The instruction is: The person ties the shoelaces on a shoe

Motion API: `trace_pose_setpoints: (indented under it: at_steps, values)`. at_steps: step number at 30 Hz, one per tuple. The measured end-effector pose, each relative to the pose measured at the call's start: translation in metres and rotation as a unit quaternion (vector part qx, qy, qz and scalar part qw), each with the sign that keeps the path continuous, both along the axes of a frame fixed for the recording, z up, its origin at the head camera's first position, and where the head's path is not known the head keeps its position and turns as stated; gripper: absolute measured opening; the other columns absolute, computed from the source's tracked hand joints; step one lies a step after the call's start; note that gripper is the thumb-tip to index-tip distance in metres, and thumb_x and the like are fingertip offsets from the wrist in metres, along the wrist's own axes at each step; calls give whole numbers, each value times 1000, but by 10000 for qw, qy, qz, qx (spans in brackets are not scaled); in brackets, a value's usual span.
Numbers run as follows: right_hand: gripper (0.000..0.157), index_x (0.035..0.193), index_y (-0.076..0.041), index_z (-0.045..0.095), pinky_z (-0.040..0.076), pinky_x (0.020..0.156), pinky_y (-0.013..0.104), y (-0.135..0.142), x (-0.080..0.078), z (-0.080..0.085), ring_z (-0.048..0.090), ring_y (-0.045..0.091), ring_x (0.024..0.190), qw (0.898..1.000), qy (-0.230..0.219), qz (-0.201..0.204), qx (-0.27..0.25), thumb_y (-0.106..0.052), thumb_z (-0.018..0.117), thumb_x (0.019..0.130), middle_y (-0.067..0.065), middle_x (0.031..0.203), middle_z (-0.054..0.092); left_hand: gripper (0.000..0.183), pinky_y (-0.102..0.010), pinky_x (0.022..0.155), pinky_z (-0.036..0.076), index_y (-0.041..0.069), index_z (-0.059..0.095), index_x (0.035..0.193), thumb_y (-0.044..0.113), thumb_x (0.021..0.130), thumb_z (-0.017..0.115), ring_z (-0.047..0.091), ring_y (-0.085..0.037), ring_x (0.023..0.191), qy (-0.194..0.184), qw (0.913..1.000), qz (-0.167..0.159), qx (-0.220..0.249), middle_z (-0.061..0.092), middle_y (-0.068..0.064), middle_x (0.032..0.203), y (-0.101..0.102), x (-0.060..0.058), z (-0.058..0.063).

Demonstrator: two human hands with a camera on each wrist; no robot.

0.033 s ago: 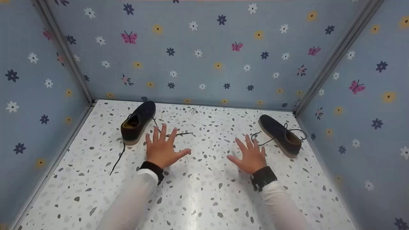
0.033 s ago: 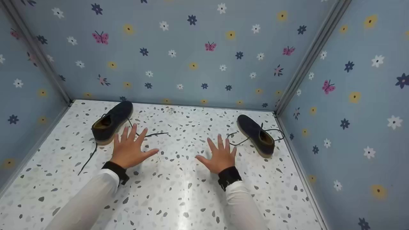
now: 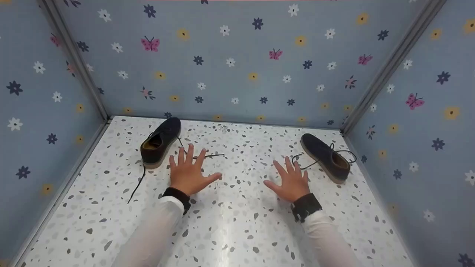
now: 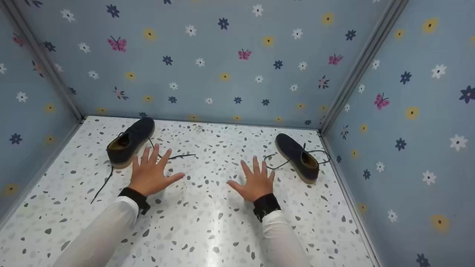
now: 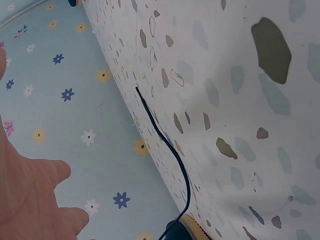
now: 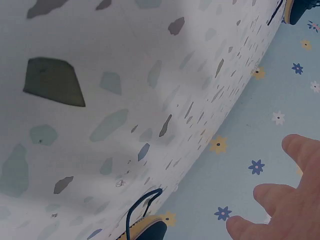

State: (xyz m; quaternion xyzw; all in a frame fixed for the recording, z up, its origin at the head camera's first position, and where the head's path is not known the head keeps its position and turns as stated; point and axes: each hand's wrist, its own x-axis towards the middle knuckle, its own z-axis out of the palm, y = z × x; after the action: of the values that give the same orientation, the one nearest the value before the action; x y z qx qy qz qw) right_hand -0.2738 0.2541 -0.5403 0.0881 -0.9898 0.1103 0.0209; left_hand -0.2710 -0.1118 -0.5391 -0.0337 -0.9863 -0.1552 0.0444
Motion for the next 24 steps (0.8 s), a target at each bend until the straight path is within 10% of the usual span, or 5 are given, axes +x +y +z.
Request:
trace_pose_setpoints:
  at_steps: [24]
  values:
    - [86, 164, -34, 32, 17, 123, 76, -37, 1, 13, 18, 47, 161, 9921, -564, 766, -824, -76, 55, 93, 11, 176, 17, 108, -77, 123, 12, 26, 26, 167, 93, 84, 45, 11, -47, 162, 130, 9998, 104, 140, 14, -18, 176, -19, 2, 15]
